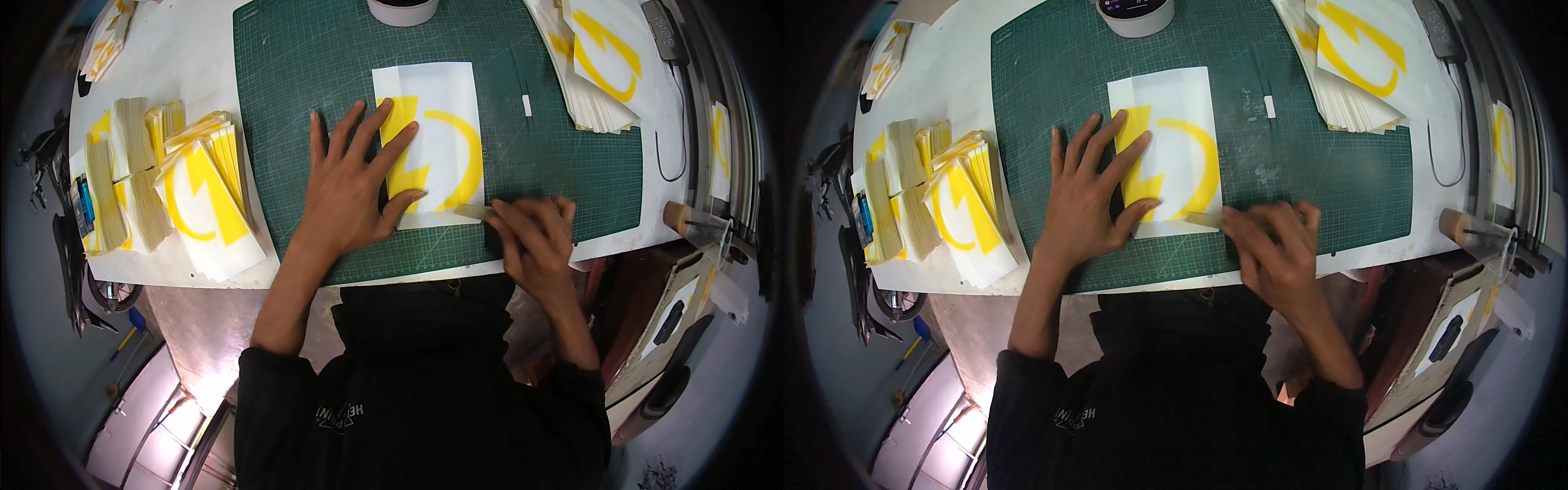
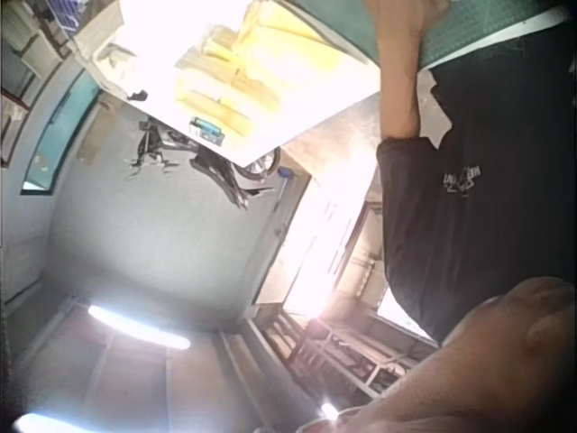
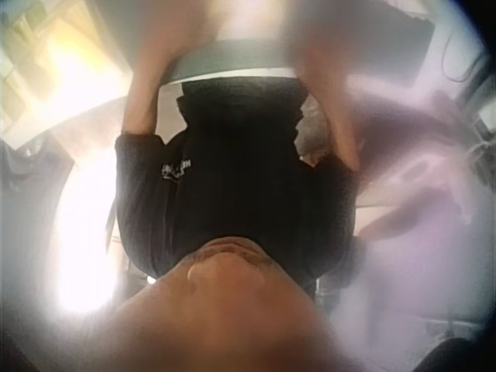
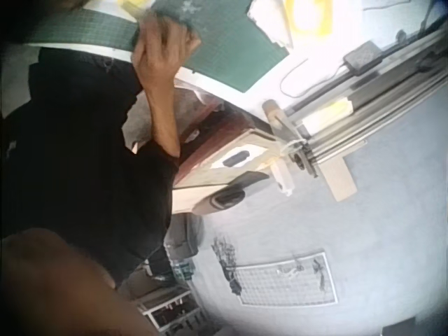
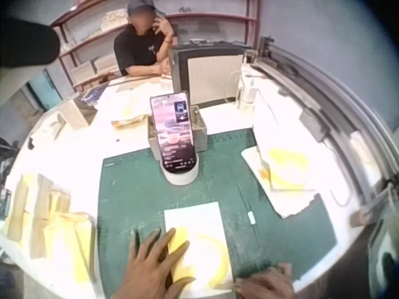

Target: The person applies a clear protective film over a yellow lightning bolt sticker on a white sheet. They use a plastic squeegee to smooth the film and remove air bubbles, then fold the sheet in half. This process is repeated for multiple sheets on a green cutting mat.

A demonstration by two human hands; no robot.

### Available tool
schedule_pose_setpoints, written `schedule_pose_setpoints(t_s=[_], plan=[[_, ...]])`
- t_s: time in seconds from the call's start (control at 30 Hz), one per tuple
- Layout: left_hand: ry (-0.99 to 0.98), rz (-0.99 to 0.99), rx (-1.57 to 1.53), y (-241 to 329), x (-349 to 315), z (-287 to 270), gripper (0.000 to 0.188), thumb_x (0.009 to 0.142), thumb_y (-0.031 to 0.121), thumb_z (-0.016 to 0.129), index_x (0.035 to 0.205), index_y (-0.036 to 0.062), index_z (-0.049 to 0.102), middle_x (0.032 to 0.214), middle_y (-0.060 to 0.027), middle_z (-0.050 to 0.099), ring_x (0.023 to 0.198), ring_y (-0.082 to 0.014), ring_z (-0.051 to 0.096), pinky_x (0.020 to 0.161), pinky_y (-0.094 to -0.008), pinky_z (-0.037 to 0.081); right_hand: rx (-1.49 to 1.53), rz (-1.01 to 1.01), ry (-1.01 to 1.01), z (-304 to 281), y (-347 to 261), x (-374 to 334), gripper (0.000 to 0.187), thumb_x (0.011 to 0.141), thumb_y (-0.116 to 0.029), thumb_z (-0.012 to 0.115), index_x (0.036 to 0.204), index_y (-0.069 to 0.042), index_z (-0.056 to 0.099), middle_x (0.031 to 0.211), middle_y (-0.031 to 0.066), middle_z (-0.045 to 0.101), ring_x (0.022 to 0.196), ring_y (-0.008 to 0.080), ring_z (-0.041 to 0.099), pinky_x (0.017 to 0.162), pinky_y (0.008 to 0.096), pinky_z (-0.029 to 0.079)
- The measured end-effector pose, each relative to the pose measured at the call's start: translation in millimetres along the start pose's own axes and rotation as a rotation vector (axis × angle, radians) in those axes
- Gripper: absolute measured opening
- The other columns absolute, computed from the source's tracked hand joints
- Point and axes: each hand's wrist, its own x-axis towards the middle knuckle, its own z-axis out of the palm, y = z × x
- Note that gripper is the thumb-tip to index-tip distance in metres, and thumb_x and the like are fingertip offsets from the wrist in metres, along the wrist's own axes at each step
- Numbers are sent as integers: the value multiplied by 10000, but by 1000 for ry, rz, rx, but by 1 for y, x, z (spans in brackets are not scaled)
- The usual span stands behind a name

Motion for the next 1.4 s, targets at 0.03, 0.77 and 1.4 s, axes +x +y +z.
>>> schedule_pose_setpoints(t_s=[0.03, 0.77, 1.4], plan=[[-9, 3, -10, 0, 0, -1, 751, 880, 577, 753, 1536, 257, 579, 1662, -124, 412, 1575, -416, 298, 1273, -723, 83, -19, -15, -22, 5, 0, 7, 314, 839, -43, 827, 1147, -88, 789, 949, 40, 675, 831, 186, 640, 836, 411, 381], [-145, 60, -113, -26, -7, -8, 885, 883, 502, 777, 1651, 263, 408, 1759, -53, 291, 1633, -338, 209, 1307, -656, 49, -52, -220, -95, 12, -11, -7, 357, 782, -22, 778, 1115, -147, 810, 907, -4, 657, 831, 146, 654, 966, 461, 387], [-93, 58, -103, -26, -6, 1, 1122, 703, 846, 739, 1617, 257, 463, 1739, -48, 332, 1631, -331, 215, 1311, -662, 22, -6, -112, -151, 54, -15, 17, 599, 771, -36, 824, 1352, -141, 721, 1091, 49, 622, 1016, 215, 618, 932, 482, 397]])
